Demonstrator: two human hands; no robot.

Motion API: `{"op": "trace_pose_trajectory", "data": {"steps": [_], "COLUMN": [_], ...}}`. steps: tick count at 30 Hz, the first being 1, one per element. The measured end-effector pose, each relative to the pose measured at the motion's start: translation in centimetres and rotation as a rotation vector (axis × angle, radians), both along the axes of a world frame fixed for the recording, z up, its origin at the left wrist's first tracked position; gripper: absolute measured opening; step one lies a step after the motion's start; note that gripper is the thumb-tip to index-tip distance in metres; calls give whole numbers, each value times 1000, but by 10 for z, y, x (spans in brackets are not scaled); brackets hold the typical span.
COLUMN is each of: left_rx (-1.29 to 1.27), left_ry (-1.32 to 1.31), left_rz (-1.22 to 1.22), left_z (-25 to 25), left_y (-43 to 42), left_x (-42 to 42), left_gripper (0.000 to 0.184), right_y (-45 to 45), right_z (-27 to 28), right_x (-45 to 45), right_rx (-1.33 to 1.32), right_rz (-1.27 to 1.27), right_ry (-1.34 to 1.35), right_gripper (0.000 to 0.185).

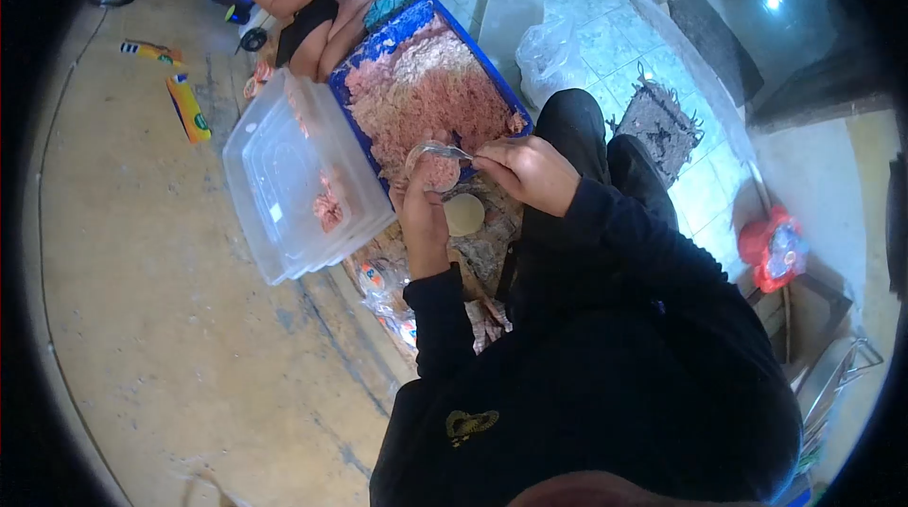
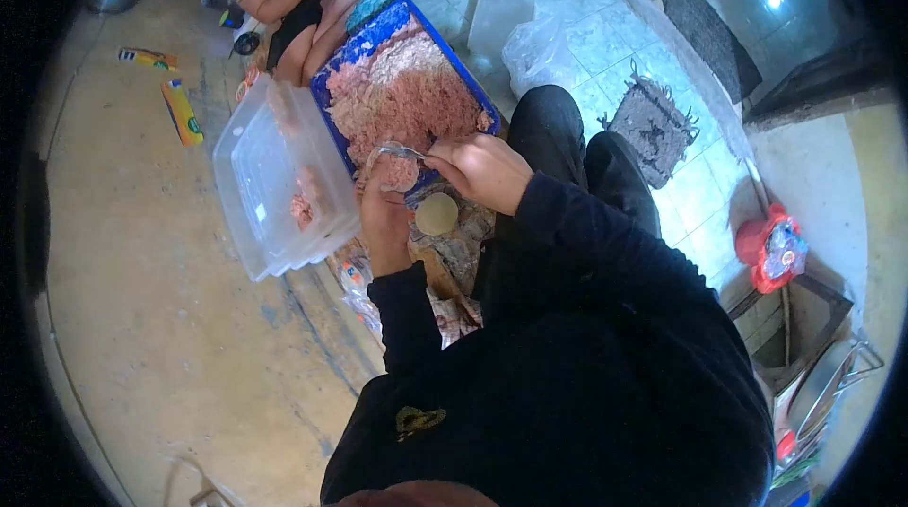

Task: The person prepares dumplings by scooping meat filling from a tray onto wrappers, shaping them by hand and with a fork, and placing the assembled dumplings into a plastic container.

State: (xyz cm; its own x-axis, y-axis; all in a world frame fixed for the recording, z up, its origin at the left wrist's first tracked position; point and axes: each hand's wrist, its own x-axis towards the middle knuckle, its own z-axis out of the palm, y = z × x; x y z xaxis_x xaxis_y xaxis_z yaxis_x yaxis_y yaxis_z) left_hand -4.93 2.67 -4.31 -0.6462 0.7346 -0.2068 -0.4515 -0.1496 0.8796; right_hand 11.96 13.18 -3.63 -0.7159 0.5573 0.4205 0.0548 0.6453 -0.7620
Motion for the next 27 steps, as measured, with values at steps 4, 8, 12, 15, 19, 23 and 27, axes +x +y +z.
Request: {"op": "trace_pose_trajectory", "data": {"steps": [4,8,12,15,19,23,27], "left_rx": [33,15,-68,19,216,290,267], "left_ry": [-55,-172,-255,-351,-403,-510,-438], "left_rz": [-95,-91,-42,-39,42,106,105], "left_z": [-2,-14,-57,-84,-73,-73,-63], "left_y": [6,6,7,-2,-2,-2,18], "left_x": [-5,-7,-22,-36,-24,-11,5], "left_gripper": [40,39,39,39,40,40,39], "right_y": [7,15,40,83,108,74,39], "right_z": [-18,-28,-47,-79,-93,-54,-6], "right_x": [-5,-11,-19,-23,15,46,31], "right_rx": [45,178,346,356,161,141,73], "right_rz": [-9,-23,-36,-133,-91,-273,-259], "right_ry": [-95,-92,-373,-496,-585,-685,-510], "right_gripper": [16,11,14,15,25,25,19]}}
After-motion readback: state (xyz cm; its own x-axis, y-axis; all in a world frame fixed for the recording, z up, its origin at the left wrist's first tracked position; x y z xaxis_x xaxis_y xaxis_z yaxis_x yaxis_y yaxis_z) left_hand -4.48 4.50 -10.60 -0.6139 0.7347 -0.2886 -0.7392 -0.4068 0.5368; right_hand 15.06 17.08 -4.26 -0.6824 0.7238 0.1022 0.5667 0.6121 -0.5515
